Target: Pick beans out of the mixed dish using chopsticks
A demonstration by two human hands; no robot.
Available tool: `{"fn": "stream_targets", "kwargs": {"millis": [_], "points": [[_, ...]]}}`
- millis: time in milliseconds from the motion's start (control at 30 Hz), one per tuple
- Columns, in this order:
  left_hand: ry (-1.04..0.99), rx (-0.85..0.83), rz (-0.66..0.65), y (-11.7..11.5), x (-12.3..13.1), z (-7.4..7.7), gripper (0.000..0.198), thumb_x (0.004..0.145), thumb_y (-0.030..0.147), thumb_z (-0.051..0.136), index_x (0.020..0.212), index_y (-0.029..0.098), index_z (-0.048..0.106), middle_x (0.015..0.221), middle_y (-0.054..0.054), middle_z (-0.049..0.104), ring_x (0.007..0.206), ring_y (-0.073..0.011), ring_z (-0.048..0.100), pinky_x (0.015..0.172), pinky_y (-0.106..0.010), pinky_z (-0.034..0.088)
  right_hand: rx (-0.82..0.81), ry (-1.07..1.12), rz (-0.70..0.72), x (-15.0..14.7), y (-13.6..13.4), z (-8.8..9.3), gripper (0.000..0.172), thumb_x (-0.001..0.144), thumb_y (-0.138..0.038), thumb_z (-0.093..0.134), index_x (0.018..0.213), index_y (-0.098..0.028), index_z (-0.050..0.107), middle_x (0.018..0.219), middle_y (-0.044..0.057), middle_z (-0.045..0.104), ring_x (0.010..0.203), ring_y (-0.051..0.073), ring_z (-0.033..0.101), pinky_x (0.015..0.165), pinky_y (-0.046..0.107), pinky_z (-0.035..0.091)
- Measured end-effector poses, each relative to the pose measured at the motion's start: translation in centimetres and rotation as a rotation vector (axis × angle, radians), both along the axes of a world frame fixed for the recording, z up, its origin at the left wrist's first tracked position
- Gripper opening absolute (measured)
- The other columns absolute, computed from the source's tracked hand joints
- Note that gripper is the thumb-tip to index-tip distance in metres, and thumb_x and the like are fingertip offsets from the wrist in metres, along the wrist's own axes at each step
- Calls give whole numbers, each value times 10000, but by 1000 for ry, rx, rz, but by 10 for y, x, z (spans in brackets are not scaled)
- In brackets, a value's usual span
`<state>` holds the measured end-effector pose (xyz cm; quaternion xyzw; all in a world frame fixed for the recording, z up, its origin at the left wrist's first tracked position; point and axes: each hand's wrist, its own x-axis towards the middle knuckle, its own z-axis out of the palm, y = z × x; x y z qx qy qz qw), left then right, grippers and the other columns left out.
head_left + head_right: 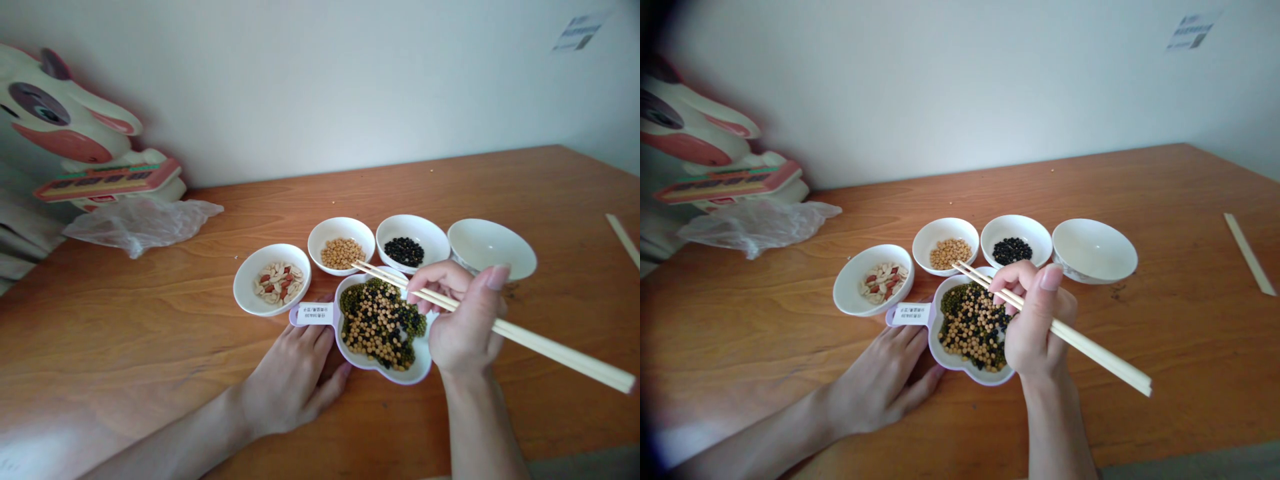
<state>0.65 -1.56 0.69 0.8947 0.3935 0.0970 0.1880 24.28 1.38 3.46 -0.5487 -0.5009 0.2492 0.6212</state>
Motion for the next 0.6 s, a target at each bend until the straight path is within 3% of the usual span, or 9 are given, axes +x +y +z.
{"fn": "stream_targets", "kwargs": {"millis": [367,600], "points": [[9,-19,2,-2,0,1,263,1062,355,553,1218,159,632,1251,-169,701,1126,-347,675,1024,-562,582,-8,57,34,7,5,-2,875,1011,-841,212,628,-213,685,517,62,610,467,157,516,446,302,373],[8,-21,7,0,-1,0,260,1057,359,551,1202,161,636,1228,-164,705,1109,-344,674,1013,-560,585,-39,113,65,9,2,7,878,1004,-849,212,607,-217,674,497,57,590,449,153,516,431,294,380]]}}
